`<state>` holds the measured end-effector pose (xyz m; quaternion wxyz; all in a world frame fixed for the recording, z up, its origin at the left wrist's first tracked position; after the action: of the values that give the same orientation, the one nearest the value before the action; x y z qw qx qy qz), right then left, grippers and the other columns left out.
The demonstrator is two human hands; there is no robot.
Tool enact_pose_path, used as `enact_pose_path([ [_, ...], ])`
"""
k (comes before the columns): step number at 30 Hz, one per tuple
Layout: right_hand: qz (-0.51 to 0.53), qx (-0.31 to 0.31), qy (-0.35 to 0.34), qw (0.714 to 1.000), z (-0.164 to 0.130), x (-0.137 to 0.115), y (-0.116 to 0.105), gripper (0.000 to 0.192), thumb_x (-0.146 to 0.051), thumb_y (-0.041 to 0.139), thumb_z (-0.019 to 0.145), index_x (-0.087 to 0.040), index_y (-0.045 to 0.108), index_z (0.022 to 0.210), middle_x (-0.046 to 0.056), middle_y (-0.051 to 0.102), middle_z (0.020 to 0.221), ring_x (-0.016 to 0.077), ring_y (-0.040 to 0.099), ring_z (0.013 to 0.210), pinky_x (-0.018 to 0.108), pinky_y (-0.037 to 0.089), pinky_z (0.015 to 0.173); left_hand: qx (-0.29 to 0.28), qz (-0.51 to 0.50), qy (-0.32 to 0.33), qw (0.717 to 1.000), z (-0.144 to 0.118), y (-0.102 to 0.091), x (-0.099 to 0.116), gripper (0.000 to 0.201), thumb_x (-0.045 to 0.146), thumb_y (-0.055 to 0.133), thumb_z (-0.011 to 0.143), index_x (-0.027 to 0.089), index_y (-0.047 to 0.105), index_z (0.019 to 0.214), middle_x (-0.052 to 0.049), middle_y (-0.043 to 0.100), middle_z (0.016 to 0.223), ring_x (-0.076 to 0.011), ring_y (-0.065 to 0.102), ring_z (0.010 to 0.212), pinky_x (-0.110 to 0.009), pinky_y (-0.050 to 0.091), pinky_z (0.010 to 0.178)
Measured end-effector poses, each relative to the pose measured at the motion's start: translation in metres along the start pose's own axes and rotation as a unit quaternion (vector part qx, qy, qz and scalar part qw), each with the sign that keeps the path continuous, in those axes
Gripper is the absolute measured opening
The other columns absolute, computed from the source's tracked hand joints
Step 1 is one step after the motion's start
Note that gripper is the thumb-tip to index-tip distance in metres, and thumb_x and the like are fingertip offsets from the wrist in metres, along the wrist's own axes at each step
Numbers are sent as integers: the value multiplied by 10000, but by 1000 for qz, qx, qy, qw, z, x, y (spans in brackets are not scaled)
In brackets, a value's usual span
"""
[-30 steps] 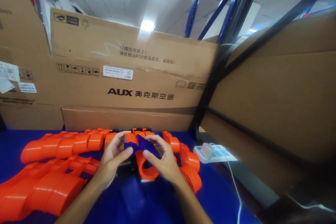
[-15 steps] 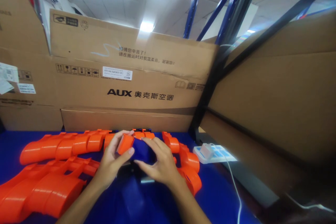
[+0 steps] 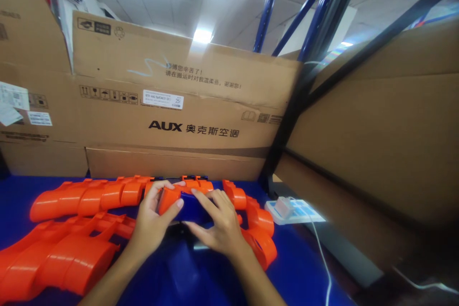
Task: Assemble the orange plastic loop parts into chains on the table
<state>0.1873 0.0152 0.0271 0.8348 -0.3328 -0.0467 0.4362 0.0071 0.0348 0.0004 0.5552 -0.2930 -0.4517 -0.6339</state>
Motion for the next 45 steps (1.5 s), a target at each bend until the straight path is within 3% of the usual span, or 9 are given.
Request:
enact_pose_path([
  [7,158,9,96,983,5,7,-4,641,-449,766,779,-266,580,1364,117,672,1173,309,628,1043,474,504,938,-33,-110,-29,993,-3,3,2,472,414,699,833,233,614,1260,-114,632,1334,-317,549,1267,-412,418,1062],
  [10,312,-46,170,934,2,12,6,431,-532,597,903,-240,680,1207,82,717,1122,286,655,1043,428,522,921,-68,-147,-59,985,-6,4,-2,495,405,707,826,227,627,1280,-110,667,1293,-325,580,1232,-396,464,1015],
  [14,384,-111,311,862,-14,19,27,553,-646,427,944,-196,728,833,39,707,760,222,664,768,336,552,707,-83,-144,-118,979,-6,7,-11,468,343,798,751,192,687,1180,-115,752,1095,-301,694,1017,-365,546,869],
  [18,377,-72,243,891,-7,14,19,501,-617,413,964,-242,674,1171,73,703,1105,252,646,1037,383,525,897,27,-144,-134,980,1,-1,-11,456,386,838,697,154,698,1064,-82,768,920,-232,723,805,-315,572,746],
  [22,290,-26,79,953,5,0,-5,651,-566,643,851,-236,510,1397,134,560,1378,319,558,1226,460,474,1009,105,-170,-129,971,9,-13,-12,402,401,842,690,157,666,956,23,691,678,-107,604,502,-251,558,608],
  [28,183,7,-4,983,3,-8,-7,605,-384,821,745,-242,606,1292,124,694,1191,317,648,1094,476,504,983,124,-184,-151,963,16,-24,-24,382,448,803,737,161,661,946,36,674,655,-82,561,436,-228,553,559],
  [34,159,147,166,962,-4,29,-7,450,-394,715,834,-187,633,1225,105,748,1009,247,722,823,382,593,776,23,-151,-179,972,13,-11,-18,521,545,661,839,166,628,1195,-138,710,1124,-189,707,691,-275,561,511],
  [38,123,219,286,925,-3,58,-26,585,-485,665,848,-164,532,1319,73,752,899,209,713,715,310,570,637,3,-120,-148,982,11,-10,-13,506,537,616,872,169,601,1220,-128,713,1050,-158,653,611,-246,500,442],
  [45,-154,98,366,912,-2,82,-41,622,-597,515,906,-223,494,1403,47,727,785,245,690,708,300,445,637,-7,-146,-136,980,7,-10,-13,338,466,654,861,166,628,1014,-56,693,847,-135,604,582,-217,451,447],
])
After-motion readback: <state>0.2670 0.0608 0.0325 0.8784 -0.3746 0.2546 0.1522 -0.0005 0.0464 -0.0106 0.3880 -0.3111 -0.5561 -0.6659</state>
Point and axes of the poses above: each hand's wrist, its own z-axis towards the middle knuckle, its own y-axis out of the palm, x = y × z, the point moved 5 cm from there along z, towards the middle knuckle
